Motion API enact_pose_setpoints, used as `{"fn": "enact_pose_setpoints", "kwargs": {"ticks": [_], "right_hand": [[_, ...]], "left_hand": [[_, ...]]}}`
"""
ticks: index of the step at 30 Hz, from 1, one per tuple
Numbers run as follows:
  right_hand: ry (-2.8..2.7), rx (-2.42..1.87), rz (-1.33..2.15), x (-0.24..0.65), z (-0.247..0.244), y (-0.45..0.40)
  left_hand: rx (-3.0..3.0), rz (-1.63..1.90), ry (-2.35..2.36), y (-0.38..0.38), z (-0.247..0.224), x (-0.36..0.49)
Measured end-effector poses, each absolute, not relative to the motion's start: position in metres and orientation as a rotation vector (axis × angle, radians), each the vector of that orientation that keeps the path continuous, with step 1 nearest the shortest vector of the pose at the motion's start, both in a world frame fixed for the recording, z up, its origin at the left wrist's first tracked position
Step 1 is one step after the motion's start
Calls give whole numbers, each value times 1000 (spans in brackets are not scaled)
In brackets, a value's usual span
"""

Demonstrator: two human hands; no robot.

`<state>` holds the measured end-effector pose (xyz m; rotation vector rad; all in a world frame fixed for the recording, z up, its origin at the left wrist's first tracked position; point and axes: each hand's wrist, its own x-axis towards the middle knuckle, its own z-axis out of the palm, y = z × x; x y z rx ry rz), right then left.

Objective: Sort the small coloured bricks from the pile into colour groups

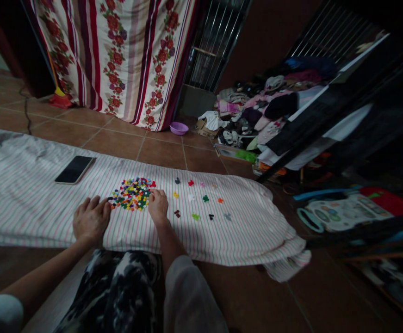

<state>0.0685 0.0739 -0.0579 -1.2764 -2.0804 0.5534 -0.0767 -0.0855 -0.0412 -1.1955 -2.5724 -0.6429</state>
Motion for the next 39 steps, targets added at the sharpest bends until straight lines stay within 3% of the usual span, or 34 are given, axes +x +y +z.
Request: {"fn": "enact_pose_setpoints", "kwargs": {"ticks": [17,39], "right_hand": [[-2096,-1358,532,65,-56,73],[-1934,-1356,636,65,-55,79]], "left_hand": [[-1109,-770,-2494,-83,-39,-77],[-1156,-596,-2562,-85,-35,-75]]}}
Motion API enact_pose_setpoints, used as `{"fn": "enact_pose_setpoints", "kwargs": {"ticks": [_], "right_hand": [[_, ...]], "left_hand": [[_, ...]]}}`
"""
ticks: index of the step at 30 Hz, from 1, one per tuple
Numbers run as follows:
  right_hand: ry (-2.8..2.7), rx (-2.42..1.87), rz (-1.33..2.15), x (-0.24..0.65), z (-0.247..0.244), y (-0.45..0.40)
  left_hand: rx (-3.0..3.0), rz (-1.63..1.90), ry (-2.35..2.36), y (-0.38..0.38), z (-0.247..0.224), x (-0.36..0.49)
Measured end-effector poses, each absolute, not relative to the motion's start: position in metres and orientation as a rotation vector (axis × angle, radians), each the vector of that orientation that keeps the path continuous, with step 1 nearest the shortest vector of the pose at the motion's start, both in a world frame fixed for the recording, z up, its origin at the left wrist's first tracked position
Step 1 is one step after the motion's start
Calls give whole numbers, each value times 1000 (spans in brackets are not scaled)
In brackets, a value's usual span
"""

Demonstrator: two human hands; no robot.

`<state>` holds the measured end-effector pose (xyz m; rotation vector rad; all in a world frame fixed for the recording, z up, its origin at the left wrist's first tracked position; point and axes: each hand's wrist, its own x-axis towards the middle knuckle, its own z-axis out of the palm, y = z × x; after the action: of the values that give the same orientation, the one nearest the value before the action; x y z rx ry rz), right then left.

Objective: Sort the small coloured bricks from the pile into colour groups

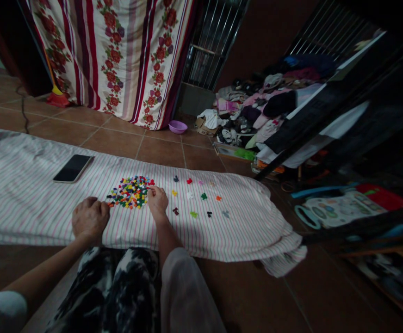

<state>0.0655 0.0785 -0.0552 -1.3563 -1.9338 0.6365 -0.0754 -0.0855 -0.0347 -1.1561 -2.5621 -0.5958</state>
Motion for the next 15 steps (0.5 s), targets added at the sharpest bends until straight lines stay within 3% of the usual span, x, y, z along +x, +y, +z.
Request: {"fn": "enact_pose_setpoints", "kwargs": {"ticks": [15], "right_hand": [[-1760,-1207,857,69,-61,79]], "left_hand": [[-1144,-559,-2453,-85,-41,-77]]}}
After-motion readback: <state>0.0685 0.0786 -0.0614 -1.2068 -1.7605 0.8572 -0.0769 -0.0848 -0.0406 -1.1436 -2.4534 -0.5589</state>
